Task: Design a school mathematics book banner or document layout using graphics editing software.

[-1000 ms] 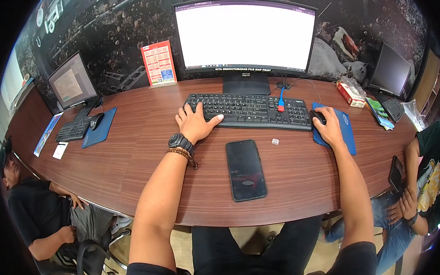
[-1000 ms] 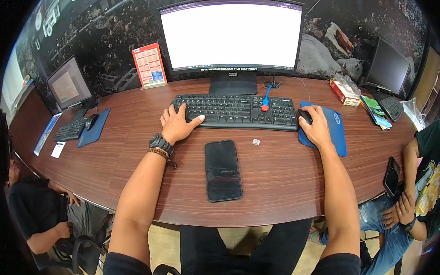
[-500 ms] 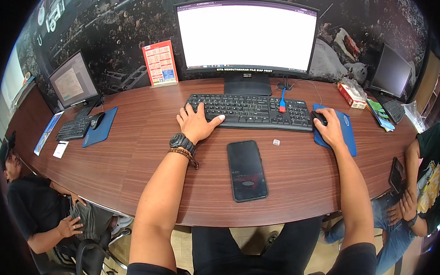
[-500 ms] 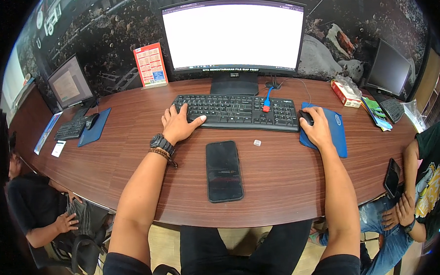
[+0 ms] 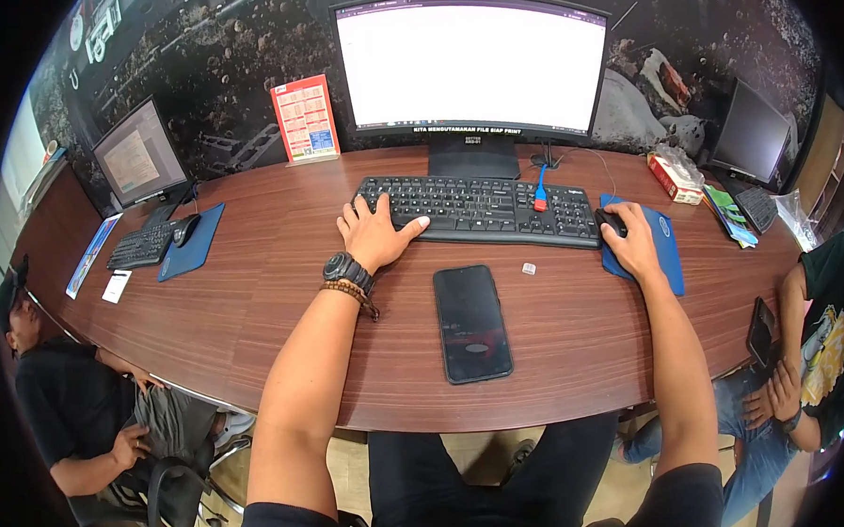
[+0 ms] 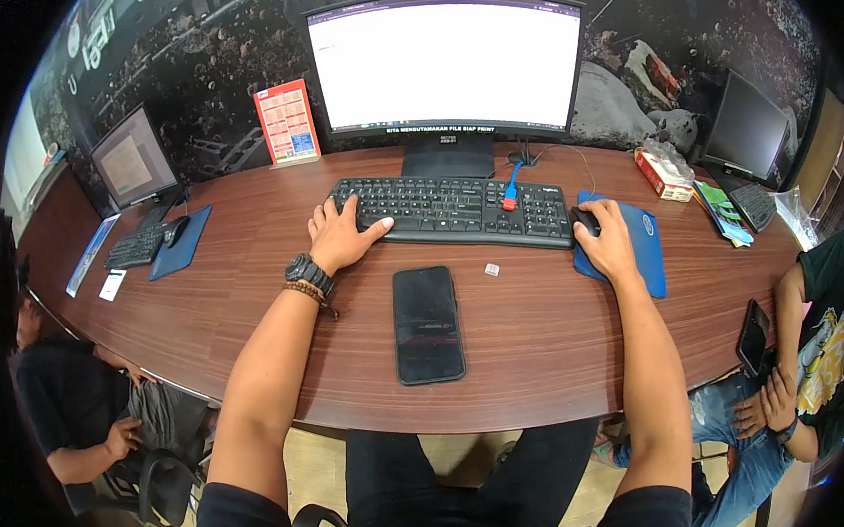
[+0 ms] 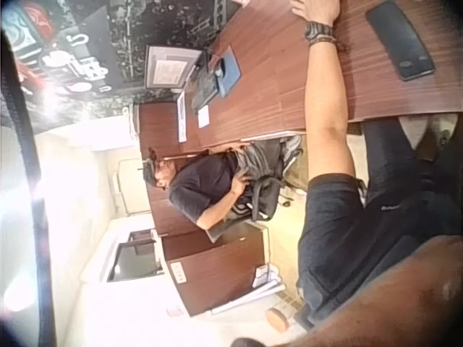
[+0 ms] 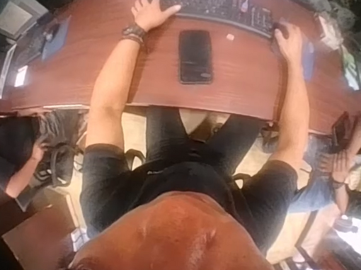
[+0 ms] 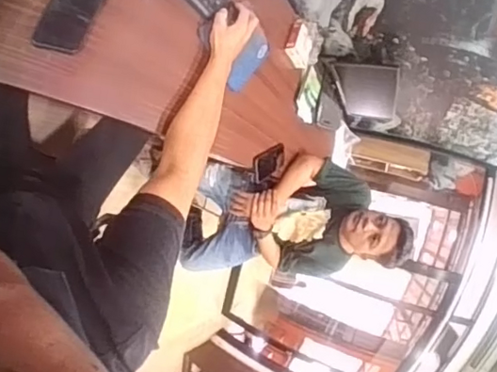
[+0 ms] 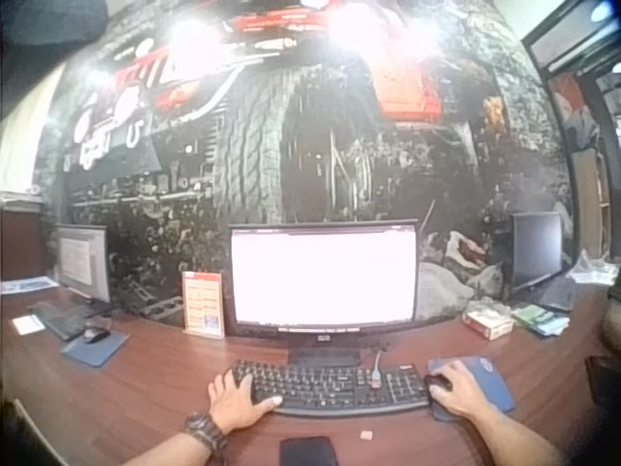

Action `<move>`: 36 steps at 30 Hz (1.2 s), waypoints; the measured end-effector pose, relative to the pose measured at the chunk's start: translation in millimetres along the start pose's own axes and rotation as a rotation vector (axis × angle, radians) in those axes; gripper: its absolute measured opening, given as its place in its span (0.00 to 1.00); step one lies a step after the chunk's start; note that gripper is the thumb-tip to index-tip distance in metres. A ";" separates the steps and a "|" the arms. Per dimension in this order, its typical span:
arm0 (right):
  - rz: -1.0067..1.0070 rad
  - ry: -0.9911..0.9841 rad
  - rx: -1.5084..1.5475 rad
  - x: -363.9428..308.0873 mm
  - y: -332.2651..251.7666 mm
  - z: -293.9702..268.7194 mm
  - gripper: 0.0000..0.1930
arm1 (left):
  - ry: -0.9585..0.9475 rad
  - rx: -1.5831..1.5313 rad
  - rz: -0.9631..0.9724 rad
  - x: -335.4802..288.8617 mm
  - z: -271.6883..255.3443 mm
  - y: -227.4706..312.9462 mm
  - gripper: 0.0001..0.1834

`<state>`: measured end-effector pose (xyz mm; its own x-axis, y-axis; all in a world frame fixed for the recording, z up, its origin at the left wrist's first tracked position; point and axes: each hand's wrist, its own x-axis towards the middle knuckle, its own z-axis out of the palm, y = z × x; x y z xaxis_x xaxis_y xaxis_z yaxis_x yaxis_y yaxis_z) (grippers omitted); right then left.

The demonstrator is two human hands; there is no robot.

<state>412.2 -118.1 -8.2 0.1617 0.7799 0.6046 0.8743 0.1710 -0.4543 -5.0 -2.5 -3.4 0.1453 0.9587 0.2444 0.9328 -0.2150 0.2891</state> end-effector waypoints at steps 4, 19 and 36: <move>0.026 -0.010 -0.016 0.0 1.0 0.4 0.17 | -0.009 0.008 -0.006 -0.6 0.2 0.9 0.55; 0.009 0.002 -0.014 1.0 2.0 0.0 0.17 | -0.010 0.010 -0.003 0.5 -0.3 1.0 0.55; 0.003 -0.003 -0.021 0.9 3.4 0.1 0.18 | -0.019 0.017 -0.003 0.8 -0.4 2.1 0.54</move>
<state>415.2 -116.8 -9.3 0.1629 0.7825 0.6010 0.8834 0.1556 -0.4421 -3.0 -2.2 -2.3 0.1486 0.9627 0.2263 0.9388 -0.2092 0.2735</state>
